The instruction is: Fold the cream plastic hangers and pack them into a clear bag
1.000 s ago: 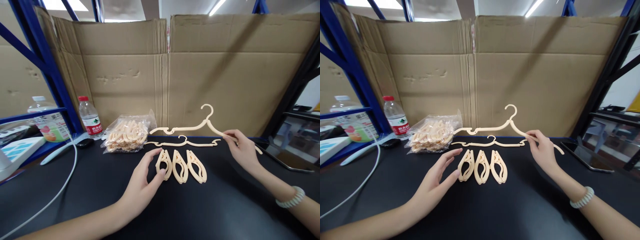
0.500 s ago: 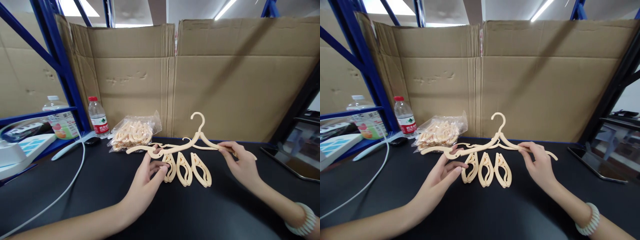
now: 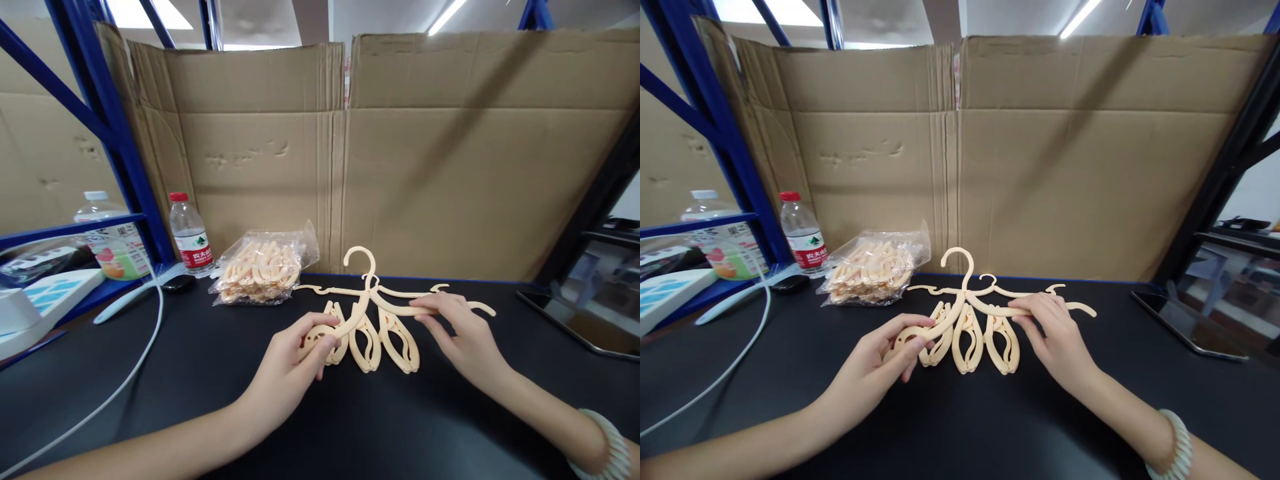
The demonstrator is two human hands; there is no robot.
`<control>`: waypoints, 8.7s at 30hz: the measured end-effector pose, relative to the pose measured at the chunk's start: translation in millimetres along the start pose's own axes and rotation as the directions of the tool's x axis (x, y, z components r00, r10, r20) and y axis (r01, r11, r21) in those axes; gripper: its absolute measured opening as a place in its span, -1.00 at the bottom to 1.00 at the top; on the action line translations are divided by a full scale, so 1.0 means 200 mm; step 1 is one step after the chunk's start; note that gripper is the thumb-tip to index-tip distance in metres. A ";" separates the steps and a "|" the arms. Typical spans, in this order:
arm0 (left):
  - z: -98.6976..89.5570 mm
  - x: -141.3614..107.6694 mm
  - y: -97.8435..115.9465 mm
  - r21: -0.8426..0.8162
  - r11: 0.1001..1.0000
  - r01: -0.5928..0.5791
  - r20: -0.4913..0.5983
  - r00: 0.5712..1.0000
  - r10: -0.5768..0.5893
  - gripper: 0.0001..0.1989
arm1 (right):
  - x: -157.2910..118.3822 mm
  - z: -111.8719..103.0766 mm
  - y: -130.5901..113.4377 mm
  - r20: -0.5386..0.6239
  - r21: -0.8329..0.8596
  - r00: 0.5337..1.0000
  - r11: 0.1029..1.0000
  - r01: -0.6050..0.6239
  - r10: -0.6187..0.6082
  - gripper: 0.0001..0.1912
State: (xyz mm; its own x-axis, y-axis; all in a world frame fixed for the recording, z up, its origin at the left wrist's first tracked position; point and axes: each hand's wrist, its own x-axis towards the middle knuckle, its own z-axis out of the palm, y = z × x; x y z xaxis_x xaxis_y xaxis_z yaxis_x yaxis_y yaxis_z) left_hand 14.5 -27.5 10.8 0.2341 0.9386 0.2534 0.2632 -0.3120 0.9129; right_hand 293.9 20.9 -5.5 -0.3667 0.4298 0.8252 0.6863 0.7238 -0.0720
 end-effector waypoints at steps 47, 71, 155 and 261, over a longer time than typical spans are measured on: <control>-0.01 0.06 0.01 -0.338 0.933 0.124 -0.299 0.926 -0.232 -0.58 | 0.03 -0.02 0.01 0.187 0.648 0.871 0.609 -0.457 0.454 -0.73; 0.08 -0.01 0.06 -0.360 0.907 0.219 0.046 0.975 -0.217 -0.72 | 0.02 -0.09 -0.35 0.445 0.553 0.894 0.768 -0.324 0.056 -0.74; 0.00 0.00 -0.10 0.713 0.652 -0.258 0.344 0.939 -0.004 -0.40 | -0.03 -0.02 -0.11 0.745 0.150 0.667 0.970 -0.192 0.017 -0.38; 0.00 0.04 -0.06 0.144 0.989 -0.039 -0.157 0.986 0.062 -0.78 | -0.01 0.00 0.05 0.019 -0.232 0.987 0.961 -0.153 0.162 -0.77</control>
State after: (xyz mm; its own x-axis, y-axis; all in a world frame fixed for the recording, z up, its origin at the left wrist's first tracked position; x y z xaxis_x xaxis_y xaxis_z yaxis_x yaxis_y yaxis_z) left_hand 12.5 -16.5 1.4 0.0997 0.9290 0.3564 0.3857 -0.3662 0.8468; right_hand 302.1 27.5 -7.0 -0.2628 0.5517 0.7916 0.8610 0.5044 -0.0656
